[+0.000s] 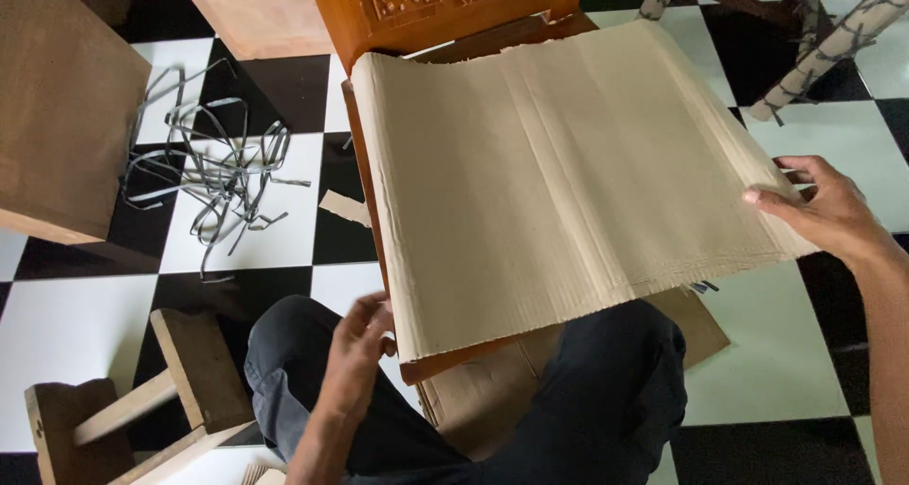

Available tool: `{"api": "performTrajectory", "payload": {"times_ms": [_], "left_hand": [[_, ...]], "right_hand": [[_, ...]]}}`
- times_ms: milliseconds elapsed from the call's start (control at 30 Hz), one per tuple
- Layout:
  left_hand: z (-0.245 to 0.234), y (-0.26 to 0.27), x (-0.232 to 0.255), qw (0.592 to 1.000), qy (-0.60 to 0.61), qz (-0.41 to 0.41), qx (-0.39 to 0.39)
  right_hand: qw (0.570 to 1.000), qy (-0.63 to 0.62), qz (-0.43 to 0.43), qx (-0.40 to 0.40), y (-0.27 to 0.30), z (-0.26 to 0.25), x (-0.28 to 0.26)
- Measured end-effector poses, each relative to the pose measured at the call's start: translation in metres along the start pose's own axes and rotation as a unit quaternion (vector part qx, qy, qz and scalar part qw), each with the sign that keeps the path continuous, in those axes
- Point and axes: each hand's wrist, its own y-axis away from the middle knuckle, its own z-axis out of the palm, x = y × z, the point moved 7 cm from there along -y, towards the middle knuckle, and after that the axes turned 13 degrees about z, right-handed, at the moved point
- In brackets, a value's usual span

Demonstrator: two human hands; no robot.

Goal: Wrapping furniture legs with protective cardboard and securing them with wire ties

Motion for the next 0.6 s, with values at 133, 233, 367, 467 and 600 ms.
{"api": "performTrajectory", "payload": {"times_ms": [133,233,367,467,600], "left_hand": [[0.012,0.019,0.026,0.999,-0.033,-0.034,0.019],[-0.006,0.012,0.038,0.987,-0.133,0.063,0.068],[0.0,0.006,0.04,0.982,-0.135,0.134,-0.002],[0.015,0.012,0.046,0.99,-0.081,0.11,-0.045],[0.02,0.009,0.047,0.999,0.05,-0.002,-0.001]], "right_hand": [[0.997,0.071,-0.004,0.044,-0.009,0.008,-0.006],[0.994,0.082,-0.02,0.062,-0.01,0.018,-0.014],[0.997,0.041,-0.039,0.043,-0.002,0.018,-0.038],[1.0,-0.006,-0.015,0.002,-0.007,0.024,-0.039],[1.0,-0.006,-0.028,0.005,-0.006,0.026,-0.039]]}}
